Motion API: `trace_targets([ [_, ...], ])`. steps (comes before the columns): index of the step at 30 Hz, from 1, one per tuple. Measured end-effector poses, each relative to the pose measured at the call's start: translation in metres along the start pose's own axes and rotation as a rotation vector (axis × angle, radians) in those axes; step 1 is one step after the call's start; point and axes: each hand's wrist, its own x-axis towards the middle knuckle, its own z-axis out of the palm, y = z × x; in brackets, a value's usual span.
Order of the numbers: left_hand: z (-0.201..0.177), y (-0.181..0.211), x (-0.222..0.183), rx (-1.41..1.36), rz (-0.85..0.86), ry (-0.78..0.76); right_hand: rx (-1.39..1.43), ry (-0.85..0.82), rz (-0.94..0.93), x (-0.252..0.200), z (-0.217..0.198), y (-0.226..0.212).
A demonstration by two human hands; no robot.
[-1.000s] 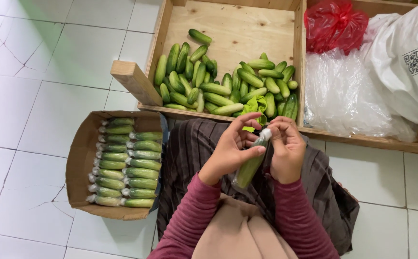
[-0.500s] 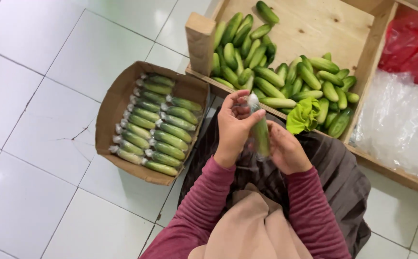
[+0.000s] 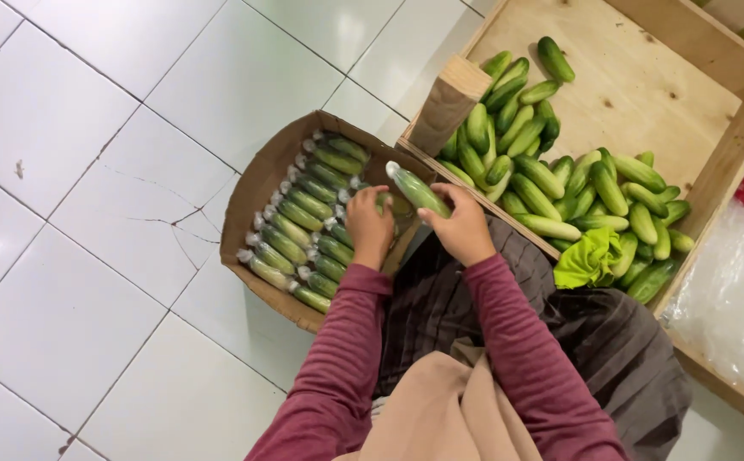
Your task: Packaging individual cucumbers into plastic bags and placing them into a box
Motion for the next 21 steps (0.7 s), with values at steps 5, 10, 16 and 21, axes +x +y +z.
trace_targets([
  [5,0.02,-0.026,-0.001,0.492,0.213,-0.235,-0.579,-0.102,-0.015,0.048,0.046,0.003],
  [10,0.021,-0.037,-0.008,0.541,0.242,-0.221,-0.845,-0.153,-0.039,0.065,0.077,0.003],
  [16,0.016,-0.035,-0.01,0.489,0.252,-0.207,-0.945,-0.152,-0.155,0.079,0.111,0.047],
  [21,0.021,-0.045,-0.01,0.442,0.263,-0.204,-0.986,-0.18,-0.117,0.081,0.117,0.048],
])
